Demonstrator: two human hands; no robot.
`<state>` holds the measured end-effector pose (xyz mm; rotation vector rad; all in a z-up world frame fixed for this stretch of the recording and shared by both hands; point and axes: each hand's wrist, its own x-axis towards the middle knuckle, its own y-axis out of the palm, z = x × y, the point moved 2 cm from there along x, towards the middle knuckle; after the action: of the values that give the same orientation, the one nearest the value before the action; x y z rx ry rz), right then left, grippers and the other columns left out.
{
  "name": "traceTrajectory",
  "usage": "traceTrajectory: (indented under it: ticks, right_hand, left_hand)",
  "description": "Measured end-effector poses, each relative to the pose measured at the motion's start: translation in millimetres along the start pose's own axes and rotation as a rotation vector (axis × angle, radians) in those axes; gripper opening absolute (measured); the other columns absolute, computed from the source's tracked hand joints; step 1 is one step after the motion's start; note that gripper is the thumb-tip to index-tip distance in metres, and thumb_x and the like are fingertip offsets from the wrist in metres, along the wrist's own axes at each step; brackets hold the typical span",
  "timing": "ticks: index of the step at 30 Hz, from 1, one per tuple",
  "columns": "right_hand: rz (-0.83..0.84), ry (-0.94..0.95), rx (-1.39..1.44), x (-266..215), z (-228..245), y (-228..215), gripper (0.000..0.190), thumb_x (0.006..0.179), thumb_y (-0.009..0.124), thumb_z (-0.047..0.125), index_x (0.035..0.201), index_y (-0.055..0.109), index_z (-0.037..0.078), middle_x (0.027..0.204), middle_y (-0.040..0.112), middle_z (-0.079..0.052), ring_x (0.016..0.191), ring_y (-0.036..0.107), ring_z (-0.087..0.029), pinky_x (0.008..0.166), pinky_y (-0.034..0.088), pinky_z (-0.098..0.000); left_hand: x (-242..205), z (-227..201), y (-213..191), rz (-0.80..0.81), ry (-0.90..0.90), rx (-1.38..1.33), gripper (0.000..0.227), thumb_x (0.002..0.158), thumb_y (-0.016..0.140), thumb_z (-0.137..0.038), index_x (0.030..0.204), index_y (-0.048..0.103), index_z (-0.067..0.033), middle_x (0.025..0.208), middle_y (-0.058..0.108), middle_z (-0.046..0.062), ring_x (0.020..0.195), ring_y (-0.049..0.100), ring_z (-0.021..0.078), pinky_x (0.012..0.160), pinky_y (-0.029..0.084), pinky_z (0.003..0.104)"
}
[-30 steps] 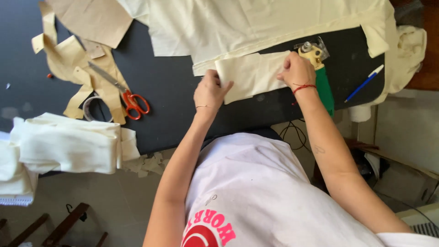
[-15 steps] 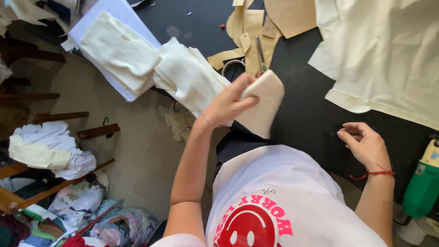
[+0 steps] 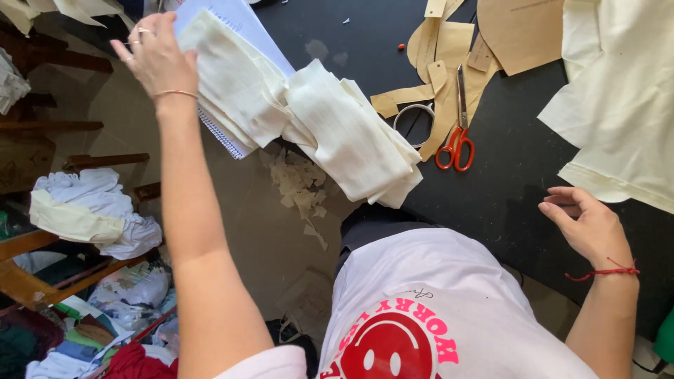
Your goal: The person places a cardboard pattern on a piece of white fabric and traces its outline with a blue pen. They then use a green electric rotary cutter to cut the fabric along the marked lines. After cutting, the person folds the fabric piece and places it on a stack of other cut pieces.
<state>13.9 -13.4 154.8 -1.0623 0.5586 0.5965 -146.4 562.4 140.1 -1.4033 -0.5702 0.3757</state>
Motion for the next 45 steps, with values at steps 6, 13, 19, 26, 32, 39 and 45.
traceTrajectory:
  ticks: [6,13,19,26,32,39,45]
  right_hand:
    - [-0.111,0.124,0.120,-4.3,-27.6,-0.8,0.025,0.081,0.061,0.018,0.103,0.061,0.007,0.095,0.063,-0.007,0.086,0.057,-0.017,0.077,0.040,-0.0285]
    - [-0.796,-0.114,0.091,-40.8,-156.4,-41.7,0.021,0.084,0.063,-0.002,0.104,0.057,-0.003,0.098,0.054,-0.015,0.090,0.054,-0.026,0.075,0.045,-0.0348]
    - [-0.800,0.321,0.000,-45.8,-277.8,-85.8,0.086,0.066,0.075,0.021,0.131,0.024,-0.002,0.123,0.027,-0.031,0.114,0.028,-0.049,0.091,0.025,-0.0577]
    - [-0.838,0.143,0.088,-35.9,-356.2,-59.5,0.084,0.045,0.084,0.019,0.114,0.040,-0.001,0.096,0.038,-0.018,0.093,0.042,-0.043,0.080,0.037,-0.0490]
    - [-0.843,0.045,0.273,-35.4,-384.0,-76.1,0.066,0.053,0.075,0.011,0.113,0.047,0.006,0.095,0.044,-0.012,0.090,0.047,-0.036,0.072,0.040,-0.0454]
    - [-0.484,-0.035,1.574,-79.3,-434.0,-105.9,0.050,0.058,0.070,0.016,0.104,0.052,0.006,0.098,0.059,-0.021,0.088,0.059,-0.031,0.076,0.046,-0.0449]
    - [-0.520,0.316,0.755,-64.7,-483.3,-161.0,0.066,0.055,0.078,0.034,0.108,0.050,0.007,0.098,0.058,-0.014,0.094,0.054,-0.030,0.079,0.040,-0.0441]
  left_hand:
    - [-13.5,-67.8,82.7,0.260,-0.248,-0.081,0.060,0.091,0.051,-0.041,0.135,0.030,-0.0067,0.140,0.002,0.008,0.129,0.003,0.0273,0.095,0.015,0.063]
    - [-26.7,-197.5,32.8,0.120,-0.209,-0.400,0.053,0.096,0.054,-0.012,0.139,0.023,-0.0102,0.141,0.007,0.009,0.130,0.004,0.0300,0.097,0.006,0.064]
    - [-67.1,-448.2,-25.0,0.064,0.576,-1.123,0.041,0.094,0.044,-0.009,0.131,0.027,0.0007,0.128,0.036,0.018,0.116,0.041,0.0348,0.097,0.032,0.043]
    - [-201.4,-746.0,0.8,0.321,0.923,-1.031,0.014,0.075,0.065,-0.015,0.087,0.058,-0.0195,0.085,0.052,-0.003,0.080,0.057,0.0195,0.072,0.047,0.034]
    - [-245.5,-835.7,87.3,0.517,0.895,-0.258,0.034,0.062,0.073,-0.037,0.084,0.054,-0.0186,0.084,0.057,0.001,0.080,0.058,0.0233,0.066,0.044,0.040]
    - [-218.2,-801.5,2.9,0.920,0.583,-0.976,0.019,0.080,0.065,-0.032,0.082,0.055,-0.0164,0.072,0.053,0.002,0.075,0.056,0.0207,0.071,0.043,0.034]
    - [-213.0,-792.1,-21.5,0.951,0.437,-1.177,0.012,0.084,0.059,-0.024,0.082,0.056,-0.0132,0.066,0.059,0.002,0.059,0.053,0.0109,0.063,0.041,0.023]
